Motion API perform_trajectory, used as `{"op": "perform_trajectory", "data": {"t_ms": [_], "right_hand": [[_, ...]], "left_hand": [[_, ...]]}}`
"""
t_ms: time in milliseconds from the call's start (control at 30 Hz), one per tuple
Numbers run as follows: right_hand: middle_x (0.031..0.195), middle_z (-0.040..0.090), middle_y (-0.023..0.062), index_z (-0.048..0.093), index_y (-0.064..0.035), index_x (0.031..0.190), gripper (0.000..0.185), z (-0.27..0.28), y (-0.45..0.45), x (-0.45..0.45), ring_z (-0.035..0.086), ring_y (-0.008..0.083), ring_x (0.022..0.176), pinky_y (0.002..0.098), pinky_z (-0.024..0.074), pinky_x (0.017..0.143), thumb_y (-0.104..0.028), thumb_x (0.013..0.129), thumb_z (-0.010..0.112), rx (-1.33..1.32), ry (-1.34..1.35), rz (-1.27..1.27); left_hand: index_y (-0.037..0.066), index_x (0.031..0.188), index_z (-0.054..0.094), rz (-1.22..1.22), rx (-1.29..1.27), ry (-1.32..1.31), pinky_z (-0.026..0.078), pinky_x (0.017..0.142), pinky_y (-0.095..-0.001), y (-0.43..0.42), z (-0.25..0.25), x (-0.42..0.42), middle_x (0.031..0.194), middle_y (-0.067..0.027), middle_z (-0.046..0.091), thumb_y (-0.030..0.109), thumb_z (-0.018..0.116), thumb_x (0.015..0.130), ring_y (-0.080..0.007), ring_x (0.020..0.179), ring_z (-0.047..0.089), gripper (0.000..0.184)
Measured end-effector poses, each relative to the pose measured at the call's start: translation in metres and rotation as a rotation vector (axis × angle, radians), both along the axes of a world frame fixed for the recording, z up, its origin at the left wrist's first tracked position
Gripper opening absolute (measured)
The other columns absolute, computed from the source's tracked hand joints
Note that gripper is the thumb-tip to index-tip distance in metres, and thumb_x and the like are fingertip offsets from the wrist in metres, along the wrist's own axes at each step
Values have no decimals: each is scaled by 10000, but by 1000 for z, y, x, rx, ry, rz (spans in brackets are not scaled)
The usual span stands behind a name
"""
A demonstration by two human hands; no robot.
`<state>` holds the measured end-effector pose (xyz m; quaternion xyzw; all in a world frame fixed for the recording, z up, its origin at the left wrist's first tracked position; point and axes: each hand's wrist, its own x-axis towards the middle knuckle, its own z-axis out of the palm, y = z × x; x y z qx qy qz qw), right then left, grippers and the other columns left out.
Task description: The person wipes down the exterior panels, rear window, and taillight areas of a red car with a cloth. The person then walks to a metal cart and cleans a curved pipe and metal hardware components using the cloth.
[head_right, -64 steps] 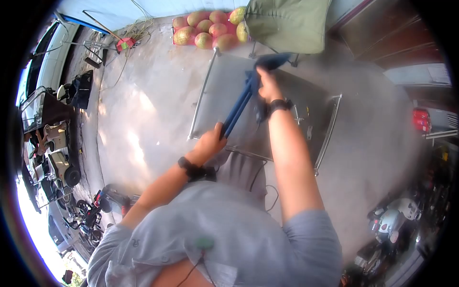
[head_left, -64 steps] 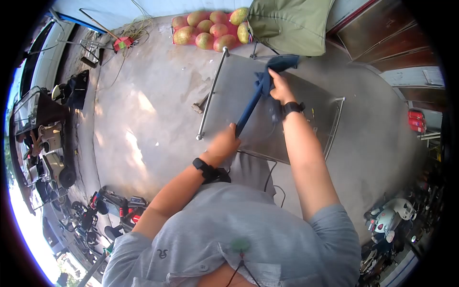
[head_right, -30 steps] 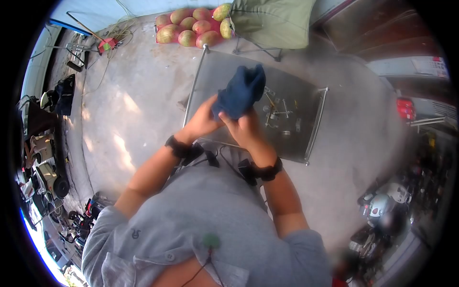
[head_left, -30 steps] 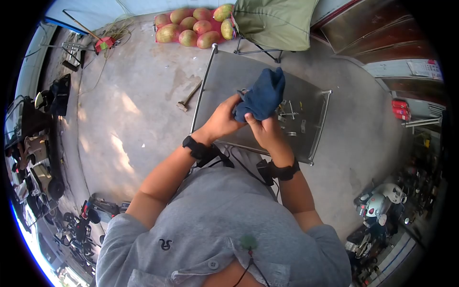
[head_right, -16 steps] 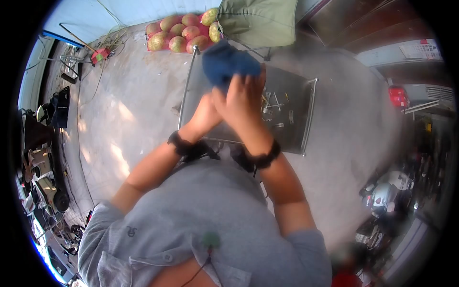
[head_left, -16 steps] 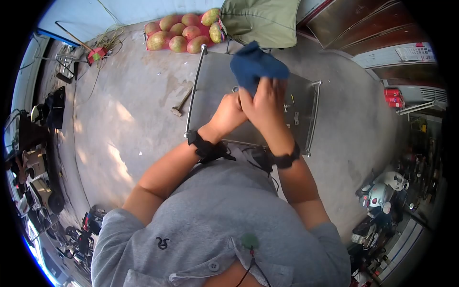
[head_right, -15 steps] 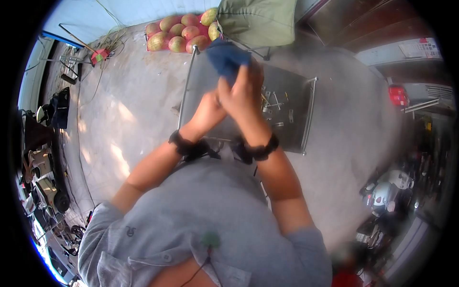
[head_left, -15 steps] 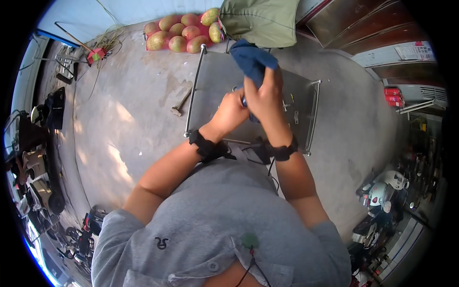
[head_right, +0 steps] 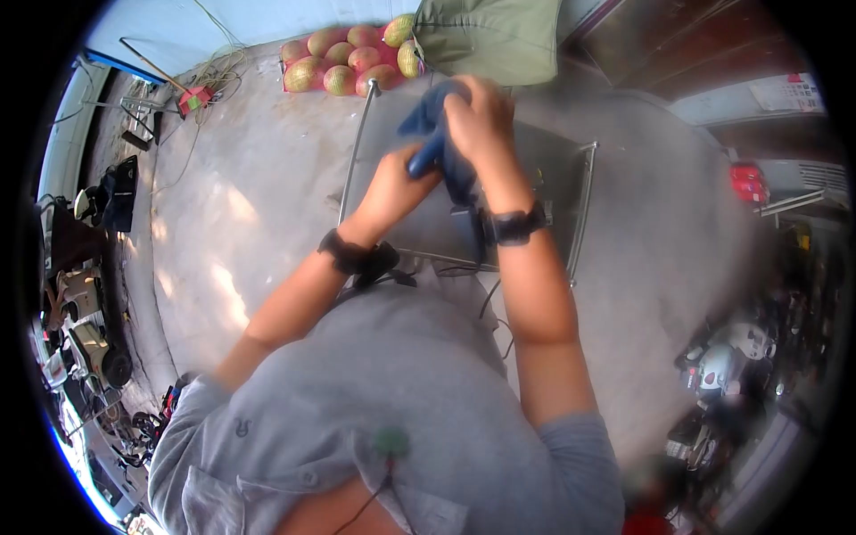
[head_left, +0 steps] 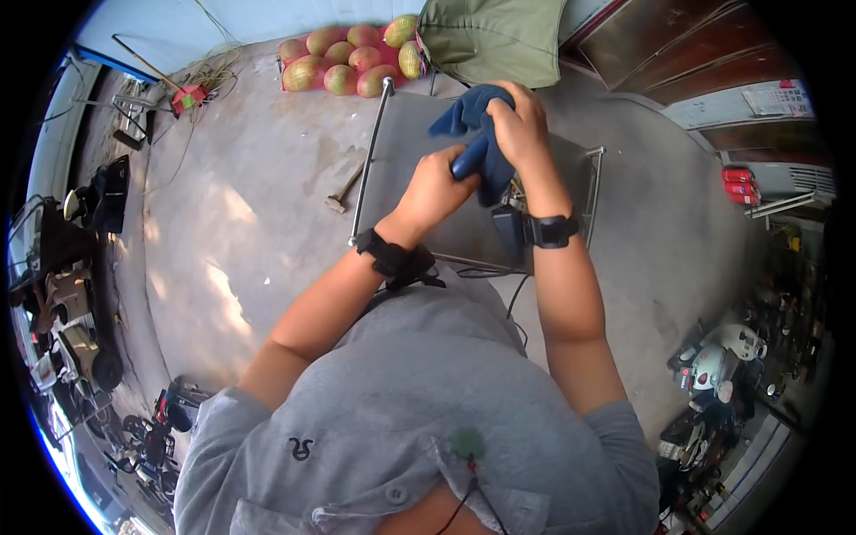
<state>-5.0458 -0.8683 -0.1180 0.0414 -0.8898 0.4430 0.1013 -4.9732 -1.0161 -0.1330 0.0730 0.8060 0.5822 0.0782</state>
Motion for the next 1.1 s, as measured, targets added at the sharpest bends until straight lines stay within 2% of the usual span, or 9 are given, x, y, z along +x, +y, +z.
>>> {"op": "perform_trajectory", "data": {"t_ms": [33, 167, 333, 367, 500, 733, 867, 967, 1100], "right_hand": [[1111, 613, 244, 627, 4, 1103, 359, -5, 1, -5, 557, 395, 1068, 437, 376, 1009, -158, 798, 528, -237, -54, 14], [1075, 628, 162, 629, -43, 1031, 324, 11, -22, 39, 593, 329, 1016, 499, 347, 1031, -117, 721, 572, 313, 559, 179], [764, 651, 149, 645, -26, 818, 186, 5, -17, 28, 616, 350, 792, 422, 456, 838, -167, 720, 574, 57, 362, 143], [751, 647, 150, 637, 0, 818, 194, 0, -14, 21, 622, 315, 750, 377, 476, 726, -165, 759, 553, -162, 192, 114], [789, 650, 125, 615, 20, 907, 270, -53, -8, 26, 610, 202, 742, 338, 477, 709, -223, 895, 498, -534, -195, 108], [737, 616, 144, 572, -28, 849, 237, -64, -62, 65, 577, 334, 655, 406, 459, 636, -234, 943, 502, -416, 104, 271], [748, 624, 157, 595, -49, 887, 275, -137, -58, 46, 612, 353, 726, 420, 470, 648, -289, 948, 475, -331, -301, 230], [793, 631, 172, 597, -45, 916, 306, -92, -75, 49, 625, 345, 785, 419, 474, 676, -315, 958, 459, -316, -379, 369], [776, 616, 195, 598, -29, 947, 251, -39, -121, 73, 597, 384, 736, 430, 457, 711, -259, 949, 496, -404, 301, 516]], "left_hand": [[-1, 940, 628, 1, -21, -51, 501, 701, -414, 0, 4, -2, 769, -228, 643, 87, 626, 761, -398, 752, 643, 200], [-1, 909, 634, 21, 25, 101, 497, 680, -416, -1, -16, -5, 749, -220, 639, 111, 646, 761, -374, 723, 644, 186], [-18, 889, 630, -55, 1, 33, 487, 648, -374, -10, -10, 7, 733, -186, 641, 127, 685, 783, -304, 658, 629, 188], [-18, 891, 629, -38, 14, 6, 484, 648, -363, -15, -8, 9, 727, -172, 634, 126, 681, 794, -274, 651, 615, 181], [-5, 884, 617, -5, -16, -81, 466, 643, -313, -45, 6, 28, 680, -97, 577, 132, 678, 833, -148, 646, 553, 158], [12, 874, 581, -1, -245, -103, 444, 597, -339, -85, 49, 55, 666, -133, 556, 203, 730, 808, -212, 612, 547, 252], [17, 877, 585, 142, -447, -102, 446, 582, -362, -95, 35, 57, 676, -171, 567, 245, 749, 803, -303, 589, 539, 290], [20, 877, 593, 190, -408, -100, 437, 579, -351, -106, 33, 58, 662, -142, 556, 236, 743, 815, -251, 592, 513, 271], [23, 821, 571, 243, -320, 3, 401, 560, -309, -110, 19, 67, 622, -68, 477, 221, 732, 830, -133, 598, 428, 255]]}}
